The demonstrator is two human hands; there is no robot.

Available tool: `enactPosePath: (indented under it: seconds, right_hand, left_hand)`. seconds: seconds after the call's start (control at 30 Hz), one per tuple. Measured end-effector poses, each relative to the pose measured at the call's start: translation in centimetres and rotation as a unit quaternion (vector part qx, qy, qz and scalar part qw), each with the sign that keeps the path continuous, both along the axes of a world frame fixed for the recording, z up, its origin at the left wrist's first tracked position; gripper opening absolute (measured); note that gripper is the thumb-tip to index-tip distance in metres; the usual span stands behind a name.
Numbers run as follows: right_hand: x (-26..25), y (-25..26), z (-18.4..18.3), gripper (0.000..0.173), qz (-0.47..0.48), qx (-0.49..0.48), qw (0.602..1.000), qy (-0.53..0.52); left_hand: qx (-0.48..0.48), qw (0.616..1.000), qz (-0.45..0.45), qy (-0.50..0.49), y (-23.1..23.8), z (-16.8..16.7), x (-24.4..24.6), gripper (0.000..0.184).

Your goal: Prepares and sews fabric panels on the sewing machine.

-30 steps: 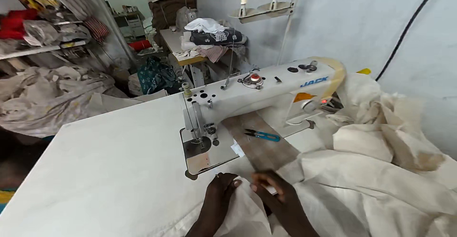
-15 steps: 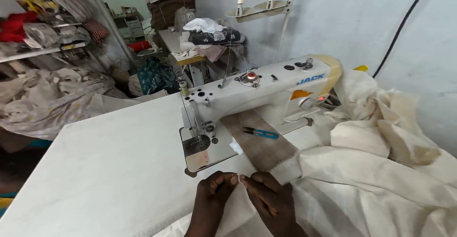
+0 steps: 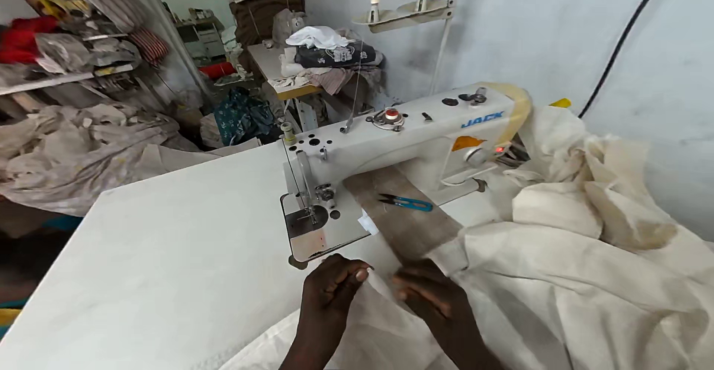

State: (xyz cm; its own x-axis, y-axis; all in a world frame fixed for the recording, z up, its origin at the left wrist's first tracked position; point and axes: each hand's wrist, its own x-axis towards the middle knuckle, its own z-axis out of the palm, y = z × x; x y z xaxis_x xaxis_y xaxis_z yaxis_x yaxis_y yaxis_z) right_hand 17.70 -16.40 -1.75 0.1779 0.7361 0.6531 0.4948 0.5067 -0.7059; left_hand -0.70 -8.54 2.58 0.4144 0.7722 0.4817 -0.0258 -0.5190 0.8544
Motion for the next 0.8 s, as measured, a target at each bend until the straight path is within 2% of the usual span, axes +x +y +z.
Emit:
enactPosePath:
  seconds: [0.1, 0.2, 0.23, 0.3, 0.37, 0.43, 0.5, 0.57, 0.67, 0.8]
  right_hand:
    - [-2.1, 1.7, 2.2, 0.018, 0.085, -0.049, 0.979, 0.180]
    - [-3.6, 2.4, 2.5, 0.011, 0.073, -0.053, 0.964, 0.250]
    - [-3.8, 2.4, 2.6, 0.010, 0.049, -0.032, 0.969, 0.241]
    - [-4.3, 2.2, 2.9, 0.009, -0.020, 0.032, 0.986, 0.165]
    - [-5.8, 1.3, 3.1, 0.010, -0.071, 0.099, 0.993, 0.003]
    - [-7.7, 1.3, 2.1, 0.008, -0.108, 0.168, 0.974, -0.105]
    - [-8.3, 2.3, 0.5, 0.008, -0.149, 0.203, 0.957, -0.147]
    - [-7.8, 3.1, -0.2, 0.010, -0.172, 0.214, 0.950, -0.148]
    - [-6.9, 3.5, -0.1, 0.009, -0.173, 0.215, 0.952, -0.134]
    - [-7.1, 3.4, 0.0, 0.007, -0.129, 0.216, 0.961, -0.118]
  left_hand:
    - [-0.023, 0.999, 0.003, -0.028, -0.7, 0.0, 1.1, 0.018]
    - [-0.003, 0.999, -0.016, 0.038, -0.2, 0.7, -0.8, 0.024]
    - [0.014, 0.997, -0.019, 0.072, -0.1, 0.8, -1.8, 0.026]
    - [0.003, 0.992, 0.047, 0.116, -0.5, 0.4, -3.1, 0.025]
    - [-0.051, 0.978, 0.152, 0.135, -1.4, 0.3, -2.9, 0.031]
    - [-0.112, 0.969, 0.181, 0.127, -2.1, 0.8, -1.9, 0.038]
    - [-0.204, 0.966, 0.137, 0.079, -2.8, 1.4, -1.1, 0.040]
    - [-0.284, 0.957, 0.052, 0.018, -3.2, 2.0, -1.6, 0.037]
    - [-0.258, 0.964, -0.066, 0.013, -3.3, 2.2, -3.8, 0.023]
    - [-0.262, 0.964, -0.029, -0.015, -3.7, 2.0, -4.7, 0.019]
